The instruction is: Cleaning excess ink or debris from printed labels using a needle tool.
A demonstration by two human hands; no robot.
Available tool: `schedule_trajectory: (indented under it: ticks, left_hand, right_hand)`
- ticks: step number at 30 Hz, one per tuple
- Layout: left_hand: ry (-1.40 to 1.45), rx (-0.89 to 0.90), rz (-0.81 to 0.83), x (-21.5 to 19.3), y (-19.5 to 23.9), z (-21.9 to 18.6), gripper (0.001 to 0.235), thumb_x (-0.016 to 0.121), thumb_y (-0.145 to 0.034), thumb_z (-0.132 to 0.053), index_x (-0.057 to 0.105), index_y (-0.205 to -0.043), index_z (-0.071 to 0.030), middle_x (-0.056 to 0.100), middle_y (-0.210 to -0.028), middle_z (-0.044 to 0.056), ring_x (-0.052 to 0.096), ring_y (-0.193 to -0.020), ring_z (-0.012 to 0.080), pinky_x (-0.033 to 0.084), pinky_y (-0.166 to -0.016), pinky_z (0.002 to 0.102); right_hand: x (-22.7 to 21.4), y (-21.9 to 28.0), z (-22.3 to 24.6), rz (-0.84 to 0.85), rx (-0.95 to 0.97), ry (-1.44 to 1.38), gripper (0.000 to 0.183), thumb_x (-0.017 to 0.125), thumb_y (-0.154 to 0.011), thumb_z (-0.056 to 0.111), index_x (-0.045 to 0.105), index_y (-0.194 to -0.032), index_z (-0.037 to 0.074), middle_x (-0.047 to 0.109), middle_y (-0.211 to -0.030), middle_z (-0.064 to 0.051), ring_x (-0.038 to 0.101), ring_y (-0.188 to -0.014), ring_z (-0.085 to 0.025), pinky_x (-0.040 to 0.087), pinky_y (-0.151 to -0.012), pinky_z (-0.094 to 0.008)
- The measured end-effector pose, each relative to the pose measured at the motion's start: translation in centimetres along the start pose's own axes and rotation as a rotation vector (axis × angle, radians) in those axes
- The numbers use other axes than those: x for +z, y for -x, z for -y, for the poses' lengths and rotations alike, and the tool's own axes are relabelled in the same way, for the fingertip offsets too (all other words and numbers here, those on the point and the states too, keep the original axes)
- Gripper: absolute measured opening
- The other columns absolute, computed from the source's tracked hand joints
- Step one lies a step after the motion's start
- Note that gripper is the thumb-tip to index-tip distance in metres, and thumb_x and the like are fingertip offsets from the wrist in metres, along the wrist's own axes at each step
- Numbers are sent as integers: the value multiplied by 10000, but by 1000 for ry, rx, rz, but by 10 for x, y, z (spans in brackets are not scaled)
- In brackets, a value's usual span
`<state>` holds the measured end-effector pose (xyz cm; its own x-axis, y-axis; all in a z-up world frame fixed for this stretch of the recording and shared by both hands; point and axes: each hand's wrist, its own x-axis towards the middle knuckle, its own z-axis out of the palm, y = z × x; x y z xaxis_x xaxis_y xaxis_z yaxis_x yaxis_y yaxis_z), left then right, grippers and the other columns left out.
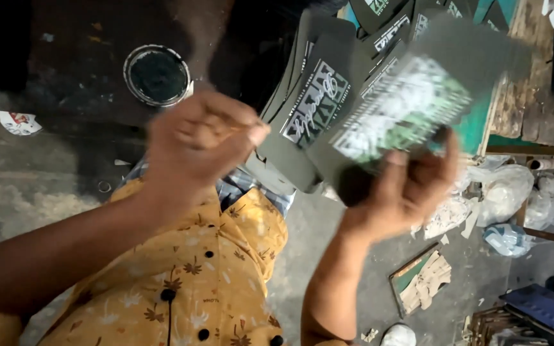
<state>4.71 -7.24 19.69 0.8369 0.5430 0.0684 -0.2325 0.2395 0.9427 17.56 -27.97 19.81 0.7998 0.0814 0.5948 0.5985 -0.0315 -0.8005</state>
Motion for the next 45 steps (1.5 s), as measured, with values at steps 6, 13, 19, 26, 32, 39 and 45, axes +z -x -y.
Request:
schedule_trajectory:
  ticks: [6, 13, 19, 26, 32, 39, 45]
  left_hand:
    - [6, 49, -43, -48, -4, 6, 83, 714, -1032, -12, 643, -1064, -40, 729, -1013, 98, 747, -923, 109, 666, -833, 270]
    - [16, -49, -93, -54, -3, 10, 106, 736, -1035, 17, 644, -1074, -17, 727, -998, 100, 726, -921, 100, 631, -835, 256]
    - [36, -38, -57, -57, 2, 19, 109, 734, -1055, 28, 647, -1109, -9, 722, -1010, 85, 715, -914, 76, 621, -889, 250]
    - [-143, 20, -25, -49, 2, 17, 119, 743, -1045, 12, 641, -1100, -16, 727, -1013, 73, 693, -890, 46, 577, -777, 205]
    - [-101, 88, 49, -41, -1, 16, 113, 732, -1057, 7, 639, -1112, -26, 730, -1006, 73, 699, -865, 39, 584, -721, 181]
    - [-82, 26, 98, -36, 10, 19, 115, 722, -1014, 15, 629, -1074, -19, 722, -1020, 75, 701, -908, 51, 599, -778, 202]
    - [-147, -7, 48, -44, 11, 26, 108, 728, -1014, 18, 647, -1075, -19, 724, -1009, 65, 651, -846, 18, 519, -674, 172]
  right_hand:
    - [-46, -37, 15, 5, 26, -279, 522, 499, -1042, -150, 530, -1543, -5, 653, -1382, -186, 653, -1236, -230, 559, -1153, -379]
    - [-42, -16, 20, -145, 202, -343, 544, 469, -916, -117, 544, -1450, -39, 621, -1446, -144, 619, -1296, -235, 518, -1197, -346]
    - [-77, -16, 32, -78, 30, -225, 631, 455, -868, -62, 540, -1467, 119, 547, -1538, -61, 544, -1424, -232, 444, -1260, -401]
    - [-57, -4, 26, -26, 165, -312, 634, 452, -917, -124, 524, -1534, 5, 593, -1487, -144, 562, -1322, -237, 421, -1250, -392]
    - [-48, -2, 30, -24, 76, -254, 608, 441, -907, -136, 546, -1486, 16, 636, -1422, -140, 609, -1266, -213, 482, -1208, -376]
    - [-43, -18, 31, -66, 457, -240, 477, 438, -775, -46, 632, -1211, -30, 708, -1042, -194, 653, -742, -203, 554, -673, -325]
    - [2, -62, 19, 555, 1017, 94, 124, 673, -851, 139, 704, -953, 75, 670, -861, -9, 583, -649, -47, 444, -594, -197]
